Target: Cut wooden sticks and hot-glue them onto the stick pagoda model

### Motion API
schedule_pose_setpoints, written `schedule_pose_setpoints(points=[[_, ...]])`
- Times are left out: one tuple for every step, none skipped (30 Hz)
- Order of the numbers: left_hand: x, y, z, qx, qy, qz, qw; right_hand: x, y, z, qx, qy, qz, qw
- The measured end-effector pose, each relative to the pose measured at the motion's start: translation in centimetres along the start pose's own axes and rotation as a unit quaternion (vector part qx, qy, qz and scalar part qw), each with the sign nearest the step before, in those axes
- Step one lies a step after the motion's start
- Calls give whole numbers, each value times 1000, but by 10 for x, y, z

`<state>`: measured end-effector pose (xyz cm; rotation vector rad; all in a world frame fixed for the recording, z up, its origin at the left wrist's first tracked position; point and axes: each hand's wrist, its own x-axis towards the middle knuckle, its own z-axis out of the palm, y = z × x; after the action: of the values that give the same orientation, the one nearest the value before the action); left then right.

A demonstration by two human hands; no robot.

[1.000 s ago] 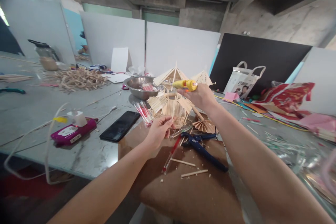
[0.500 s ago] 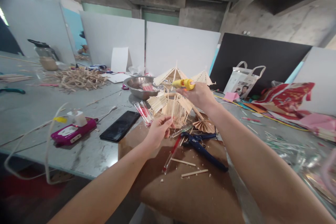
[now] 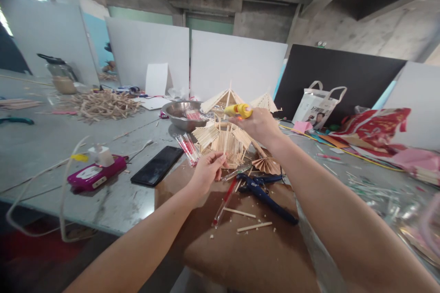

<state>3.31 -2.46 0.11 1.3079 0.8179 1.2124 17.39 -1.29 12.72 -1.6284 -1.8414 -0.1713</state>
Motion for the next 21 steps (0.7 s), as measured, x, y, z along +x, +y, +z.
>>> schedule_pose_setpoints(points=[[0,0,0,-1,2,0,1000,0,0,0,-7,-3,7,1000],[0,0,0,-2,4,0,1000,1,-1,0,-9,-6,14,1000],[0,0,0,-2,6,2,1000,1,-1,0,-9,-6,24,1000],[0,-1,0,-3,9,3,1000,1,0,0,-9,-2,34,999],[0,-1,0,-4,12,5,1000,2,0,0,-11,7,40,999],[1,-1,0,-5,14,7,1000,2,0,0,-12,20,38,999],[1,-1,0,-7,18,8,1000,2,1,-1,-12,36,29,999],[2,-1,-1,-8,21,8,1000,1,2,-1,-10,55,16,998],[3,-2,-1,-9,25,10,1000,0,4,-2,-5,75,4,997],[4,-2,-2,-9,27,12,1000,-3,5,-4,1,94,-4,996],[5,-2,-4,-9,30,15,999,-7,8,-5,9,114,-5,993],[6,-2,-5,-9,35,19,999,-13,11,-5,15,137,5,990],[7,-1,-7,-10,41,23,999,-20,16,-5,25,144,13,989],[8,0,-8,-12,49,26,998,-29,22,-4,45,162,30,985],[9,2,-10,-15,57,27,998,-38,30,-2,76,161,46,983],[10,5,-11,-18,64,29,997,-49,39,2,111,166,64,978],[12,8,-13,-20,72,31,997,-60,49,6,143,173,86,971],[13,12,-14,-18,76,33,996,-71,59,11,173,175,107,963],[15,17,-15,-15,82,37,996,-82,70,16,201,178,129,954],[18,22,-16,-7,89,41,995,-93,81,21,232,184,151,943],[21,27,-16,2,93,44,995,-103,91,26,258,190,170,932]])
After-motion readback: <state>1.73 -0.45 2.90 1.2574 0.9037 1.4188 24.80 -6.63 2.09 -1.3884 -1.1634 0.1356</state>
